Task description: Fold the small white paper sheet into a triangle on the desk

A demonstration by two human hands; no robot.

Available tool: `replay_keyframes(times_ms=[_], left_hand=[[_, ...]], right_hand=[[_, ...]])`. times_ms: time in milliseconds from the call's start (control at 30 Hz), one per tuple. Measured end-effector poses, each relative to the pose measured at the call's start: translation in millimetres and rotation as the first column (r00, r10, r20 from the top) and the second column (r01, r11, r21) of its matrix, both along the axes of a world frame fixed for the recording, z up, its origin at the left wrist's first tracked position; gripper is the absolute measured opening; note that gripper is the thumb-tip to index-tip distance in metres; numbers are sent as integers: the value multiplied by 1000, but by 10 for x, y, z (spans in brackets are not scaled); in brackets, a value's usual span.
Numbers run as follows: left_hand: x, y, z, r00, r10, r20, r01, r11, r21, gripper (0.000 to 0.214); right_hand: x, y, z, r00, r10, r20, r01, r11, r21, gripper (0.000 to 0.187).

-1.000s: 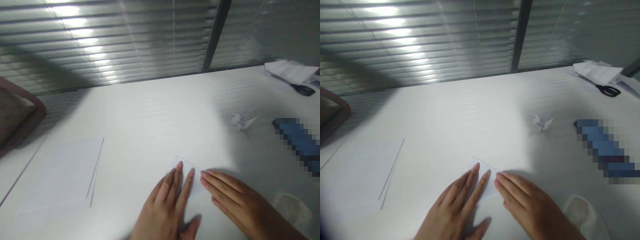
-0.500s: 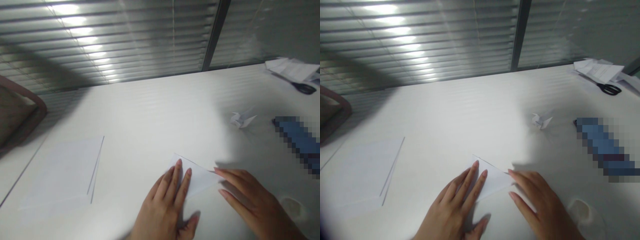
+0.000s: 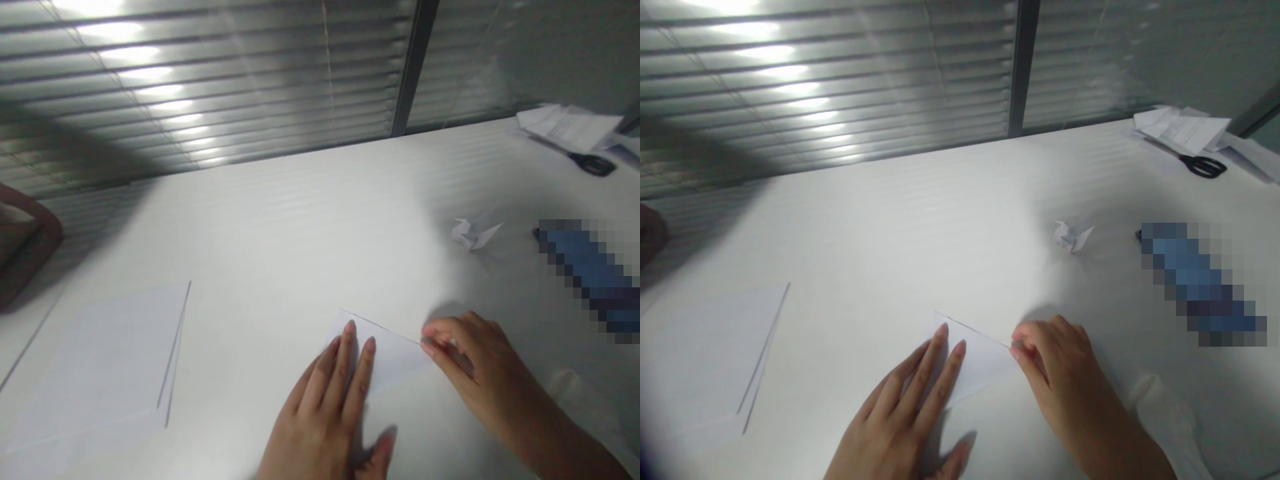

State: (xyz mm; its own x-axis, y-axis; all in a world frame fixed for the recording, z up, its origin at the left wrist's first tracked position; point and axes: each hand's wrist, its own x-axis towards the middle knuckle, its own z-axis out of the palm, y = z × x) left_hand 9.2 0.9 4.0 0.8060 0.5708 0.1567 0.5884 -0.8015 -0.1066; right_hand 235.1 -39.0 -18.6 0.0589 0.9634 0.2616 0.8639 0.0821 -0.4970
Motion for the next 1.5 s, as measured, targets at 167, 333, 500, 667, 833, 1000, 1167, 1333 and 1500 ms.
replay_keyframes(times_ms=[167, 333, 500, 667, 833, 1000, 1167, 1333, 1500], left_hand=[[-10, -20, -7, 1000, -2, 9, 2, 1000, -1, 82], [-7, -19, 14, 1000, 3, 1, -3, 1000, -27, 86], [-6, -10, 16, 1000, -9, 15, 9, 998, -55, 83], [1, -29, 10, 999, -7, 46, 11, 997, -80, 81], [10, -32, 10, 998, -13, 67, 21, 993, -117, 84], [10, -38, 3, 998, -18, 55, 24, 993, -115, 81], [5, -30, 17, 999, -16, 38, 20, 995, -101, 80], [3, -14, 24, 999, -27, 25, 30, 995, -97, 80], [11, -13, 27, 1000, -27, 6, 28, 994, -103, 79]], right_hand=[[-42, 5, 47, 995, 12, 100, -17, 999, 44, 25], [-59, 27, 90, 986, 27, 167, -40, 996, 79, 30], [-6, -2, 72, 975, 5, 224, -29, 994, 102, 25], [-102, -118, 160, 931, 180, 318, -250, 949, 193, 23], [-332, -251, 216, 827, 415, 379, -478, 874, 85, 32], [-350, -321, 132, 840, 343, 421, -422, 900, 109, 35], [-354, -325, 101, 824, 346, 449, -428, 899, 94, 35], [-377, -325, 92, 842, 324, 430, -400, 912, 96, 35], [-347, -322, 124, 840, 330, 431, -411, 905, 107, 34]])
